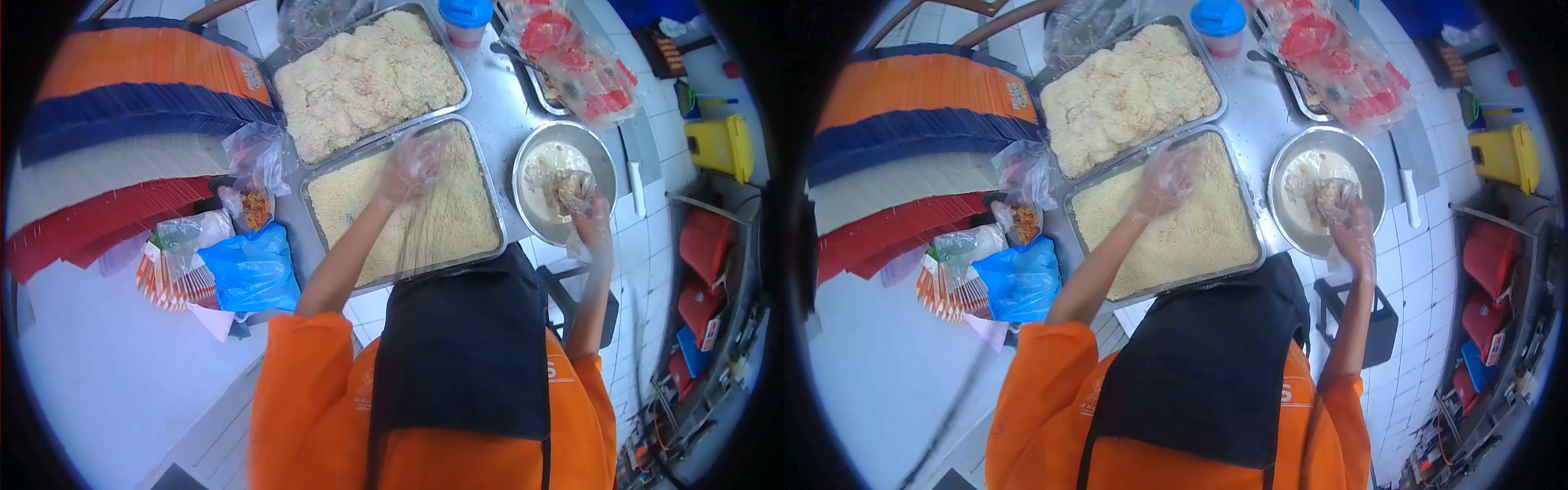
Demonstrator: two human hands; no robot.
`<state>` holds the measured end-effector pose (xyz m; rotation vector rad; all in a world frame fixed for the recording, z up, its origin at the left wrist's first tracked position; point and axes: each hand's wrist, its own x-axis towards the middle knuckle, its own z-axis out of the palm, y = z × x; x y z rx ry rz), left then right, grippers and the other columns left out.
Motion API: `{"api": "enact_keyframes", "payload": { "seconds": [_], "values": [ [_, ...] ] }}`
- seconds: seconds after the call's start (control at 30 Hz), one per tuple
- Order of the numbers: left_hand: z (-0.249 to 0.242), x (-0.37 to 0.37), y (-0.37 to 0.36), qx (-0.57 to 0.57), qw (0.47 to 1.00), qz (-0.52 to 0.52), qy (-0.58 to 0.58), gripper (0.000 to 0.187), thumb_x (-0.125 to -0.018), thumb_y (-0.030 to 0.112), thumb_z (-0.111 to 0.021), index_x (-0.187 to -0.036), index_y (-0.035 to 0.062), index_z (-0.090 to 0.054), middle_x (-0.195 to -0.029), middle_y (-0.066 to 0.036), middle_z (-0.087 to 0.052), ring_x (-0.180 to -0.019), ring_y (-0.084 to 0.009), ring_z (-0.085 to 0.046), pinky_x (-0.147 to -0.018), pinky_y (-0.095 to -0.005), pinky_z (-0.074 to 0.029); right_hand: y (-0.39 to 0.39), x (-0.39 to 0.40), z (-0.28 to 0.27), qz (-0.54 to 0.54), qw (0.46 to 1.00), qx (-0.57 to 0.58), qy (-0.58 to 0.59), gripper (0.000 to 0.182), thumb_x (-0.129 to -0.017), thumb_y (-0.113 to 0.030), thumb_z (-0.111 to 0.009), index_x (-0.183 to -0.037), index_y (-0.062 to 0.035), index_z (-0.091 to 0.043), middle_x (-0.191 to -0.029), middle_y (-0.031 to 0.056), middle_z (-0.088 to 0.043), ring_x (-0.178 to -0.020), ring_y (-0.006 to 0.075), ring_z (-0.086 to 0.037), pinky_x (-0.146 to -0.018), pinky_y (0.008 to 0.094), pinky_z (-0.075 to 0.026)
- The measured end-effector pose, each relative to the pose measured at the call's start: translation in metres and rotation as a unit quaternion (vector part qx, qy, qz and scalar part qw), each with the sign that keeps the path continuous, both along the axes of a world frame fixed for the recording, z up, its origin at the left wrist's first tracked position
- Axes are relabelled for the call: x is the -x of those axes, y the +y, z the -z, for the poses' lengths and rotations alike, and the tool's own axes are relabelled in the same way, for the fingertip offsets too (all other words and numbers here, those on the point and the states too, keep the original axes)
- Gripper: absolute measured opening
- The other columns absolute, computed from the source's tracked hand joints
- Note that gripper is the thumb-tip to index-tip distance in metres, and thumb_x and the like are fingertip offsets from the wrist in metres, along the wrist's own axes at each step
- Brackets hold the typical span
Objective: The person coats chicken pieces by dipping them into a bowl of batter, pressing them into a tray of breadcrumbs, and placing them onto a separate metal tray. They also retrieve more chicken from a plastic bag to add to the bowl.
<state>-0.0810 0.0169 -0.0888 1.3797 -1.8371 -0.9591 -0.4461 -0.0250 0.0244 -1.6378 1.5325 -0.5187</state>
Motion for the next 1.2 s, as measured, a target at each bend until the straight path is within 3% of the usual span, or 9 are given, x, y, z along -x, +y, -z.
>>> {"api": "enact_keyframes", "payload": {
  "seconds": [0.07,0.1,0.2,0.37,0.53,0.6,0.8,1.13,1.2],
  "values": [
    [-0.006,-0.008,0.021,0.090,0.925,-0.122,-0.348,0.051,-0.093,0.028,-0.051,-0.141,0.0185,-0.038,-0.117,-0.002,-0.060,-0.104,-0.0226,-0.058,-0.104,-0.0474,-0.035,0.000,0.007,-0.001,-0.027,0.999,0.031,0.010,0.034,-0.075,-0.001,-0.067,-0.108,0.0026,-0.062,-0.095,0.0173,-0.069,-0.088,0.0276,-0.067,-0.079,0.0366,-0.050],
    [-0.017,-0.015,0.019,-0.111,0.937,-0.174,-0.281,0.048,-0.092,0.032,-0.050,-0.136,0.0122,-0.046,-0.110,-0.007,-0.065,-0.100,-0.0243,-0.061,-0.102,-0.0475,-0.036,-0.002,0.010,0.002,-0.036,0.998,0.032,0.034,0.032,-0.074,-0.001,-0.067,-0.106,0.0026,-0.063,-0.094,0.0178,-0.069,-0.087,0.0286,-0.067,-0.079,0.0376,-0.051],
    [-0.052,-0.006,0.031,-0.018,0.884,-0.227,-0.408,0.037,-0.075,0.042,-0.066,-0.094,0.0105,-0.071,-0.092,-0.012,-0.070,-0.092,-0.0277,-0.064,-0.086,-0.0446,-0.043,-0.005,0.010,0.008,-0.019,0.997,0.047,0.065,0.028,-0.074,0.000,-0.068,-0.101,0.0025,-0.064,-0.092,0.0195,-0.068,-0.085,0.0316,-0.068,-0.077,0.0399,-0.051],
    [-0.059,-0.022,0.005,-0.178,0.871,-0.087,-0.451,0.060,-0.070,0.063,-0.062,-0.095,0.0087,-0.071,-0.100,-0.017,-0.067,-0.095,-0.0328,-0.063,-0.088,-0.0453,-0.044,-0.010,0.019,0.035,0.073,0.989,0.006,-0.125,0.026,-0.071,-0.003,-0.070,-0.097,0.0024,-0.064,-0.090,0.0217,-0.068,-0.085,0.0364,-0.066,-0.075,0.0431,-0.051],
    [-0.089,-0.019,0.015,-0.255,0.849,-0.006,-0.464,0.073,-0.071,0.070,-0.061,-0.108,0.0082,-0.067,-0.104,-0.018,-0.066,-0.101,-0.0338,-0.061,-0.085,-0.0446,-0.046,0.007,0.003,-0.006,-0.021,0.983,0.160,0.092,0.030,-0.068,-0.006,-0.073,-0.095,0.0021,-0.063,-0.089,0.0216,-0.067,-0.084,0.0380,-0.066,-0.074,0.0441,-0.050],
    [-0.020,-0.048,0.037,-0.186,0.967,-0.096,-0.143,0.065,-0.078,0.056,-0.066,-0.117,0.0057,-0.060,-0.105,-0.018,-0.066,-0.100,-0.0326,-0.062,-0.084,-0.0408,-0.048,0.009,0.002,-0.010,-0.018,0.985,0.151,0.083,0.030,-0.067,-0.006,-0.073,-0.095,0.0023,-0.063,-0.089,0.0219,-0.067,-0.083,0.0382,-0.066,-0.074,0.0442,-0.050],
    [-0.086,-0.046,0.087,-0.021,0.956,-0.148,-0.252,0.048,-0.081,0.028,-0.071,-0.121,0.0047,-0.056,-0.106,-0.019,-0.065,-0.096,-0.0328,-0.063,-0.085,-0.0363,-0.049,0.002,0.004,0.003,-0.014,0.993,0.109,0.050,0.032,-0.065,-0.007,-0.074,-0.093,0.0032,-0.062,-0.089,0.0230,-0.067,-0.084,0.0389,-0.066,-0.074,0.0448,-0.050],
    [-0.151,-0.094,0.015,0.172,0.947,-0.164,-0.214,0.040,-0.085,0.027,-0.063,-0.118,0.0045,-0.059,-0.107,-0.016,-0.067,-0.095,-0.0326,-0.063,-0.082,-0.0347,-0.049,-0.011,0.008,0.020,-0.024,0.987,0.137,0.082,0.030,-0.069,-0.006,-0.073,-0.094,0.0049,-0.060,-0.090,0.0262,-0.065,-0.087,0.0446,-0.062,-0.074,0.0487,-0.048],
    [-0.153,-0.109,-0.021,0.033,0.972,-0.188,0.135,0.034,-0.087,0.024,-0.058,-0.118,0.0090,-0.062,-0.107,-0.014,-0.067,-0.092,-0.0304,-0.064,-0.082,-0.0351,-0.049,-0.013,0.010,0.025,-0.011,0.989,0.114,0.094,0.027,-0.070,-0.003,-0.070,-0.095,0.0048,-0.060,-0.090,0.0264,-0.065,-0.087,0.0444,-0.062,-0.074,0.0488,-0.048]
  ]
}}
